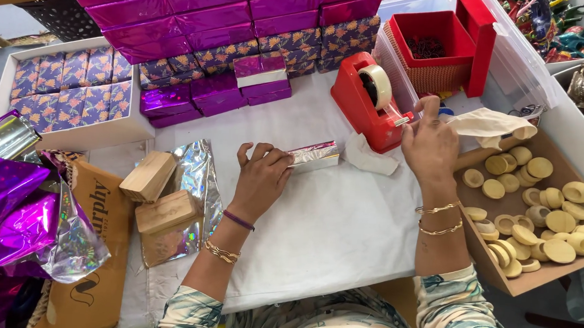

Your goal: The person wraps a small wooden box with shiny purple foil, folds the edges, and secures them with clear tape. After finishing, they wipe the wooden box with a white cloth.

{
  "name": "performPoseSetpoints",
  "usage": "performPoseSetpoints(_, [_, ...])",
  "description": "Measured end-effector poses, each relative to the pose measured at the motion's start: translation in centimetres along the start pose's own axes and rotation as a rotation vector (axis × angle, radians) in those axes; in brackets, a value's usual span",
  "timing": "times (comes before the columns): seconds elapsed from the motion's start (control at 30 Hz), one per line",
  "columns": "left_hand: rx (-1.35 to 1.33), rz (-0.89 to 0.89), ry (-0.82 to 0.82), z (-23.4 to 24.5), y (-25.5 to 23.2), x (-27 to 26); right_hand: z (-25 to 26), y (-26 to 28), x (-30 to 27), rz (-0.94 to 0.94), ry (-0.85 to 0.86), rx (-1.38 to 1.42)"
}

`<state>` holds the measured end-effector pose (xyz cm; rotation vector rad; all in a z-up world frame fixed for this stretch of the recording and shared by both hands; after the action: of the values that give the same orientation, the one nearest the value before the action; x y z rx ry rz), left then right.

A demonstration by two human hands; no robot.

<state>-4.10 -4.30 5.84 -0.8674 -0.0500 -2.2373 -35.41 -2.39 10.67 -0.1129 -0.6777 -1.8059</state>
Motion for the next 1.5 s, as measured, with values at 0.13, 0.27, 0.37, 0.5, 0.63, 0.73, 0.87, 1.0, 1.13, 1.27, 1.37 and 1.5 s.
performPoseSetpoints(0.13, [0.005, -0.004, -0.01, 0.1, -0.1, -0.1, -0.5, -0.3, -0.3, -0.086, 0.025, -0.039])
performPoseSetpoints(0.27, [0.008, -0.003, -0.008, 0.1, 0.0, -0.1, -2.2, -2.3, -0.5, -0.069, -0.021, 0.268])
performPoseSetpoints(0.37, [-0.004, -0.002, -0.009, 0.1, 0.0, -0.1, -4.2, -3.7, -0.8, -0.124, -0.025, 0.626])
performPoseSetpoints(0.5, [-0.001, -0.001, -0.014, 0.1, 0.0, -0.1, -7.5, -5.9, -1.1, -0.203, -0.057, 1.062])
performPoseSetpoints(0.63, [-0.001, 0.004, -0.015, 0.0, 0.0, -0.1, -8.2, -5.7, -2.4, -0.243, -0.073, 1.183])
performPoseSetpoints(0.73, [-0.007, 0.01, -0.004, -0.1, 0.0, -0.4, -6.5, -3.9, -4.6, -0.192, -0.12, 1.088])
performPoseSetpoints(0.87, [-0.012, 0.01, -0.006, -0.1, 0.1, -0.3, -3.2, 3.8, -6.9, 0.072, -0.018, 0.912])
performPoseSetpoints(1.0, [-0.019, 0.004, -0.014, -0.1, 0.1, -0.2, -4.0, 10.1, -7.0, 0.326, 0.256, 0.833])
performPoseSetpoints(1.13, [-0.018, 0.029, -0.025, 0.0, 0.3, -0.4, -4.6, 12.8, -5.4, 0.41, 0.358, 0.709])
performPoseSetpoints(1.27, [-0.032, 0.002, -0.045, 0.2, 0.3, -0.3, -4.8, 13.9, -4.2, 0.56, 0.283, 0.636])
performPoseSetpoints(1.37, [-0.028, -0.001, -0.038, 0.1, 0.3, -0.3, -7.5, 12.6, -2.9, 0.392, 0.481, 0.75])
performPoseSetpoints(1.5, [-0.02, 0.0, -0.038, 0.2, 0.1, -0.2, -9.8, 12.2, -2.4, 0.277, 0.683, 0.769])
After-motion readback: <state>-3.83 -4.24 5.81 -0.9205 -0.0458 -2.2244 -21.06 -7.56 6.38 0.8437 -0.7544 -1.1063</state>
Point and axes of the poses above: each hand's wrist, its own x-axis towards the middle knuckle, its own z-axis out of the back of the hand, y = z × x, the point moved 7 cm from there along x, towards the middle knuckle, and after that the axes turned 2 degrees about -y, right-handed, at the moved point
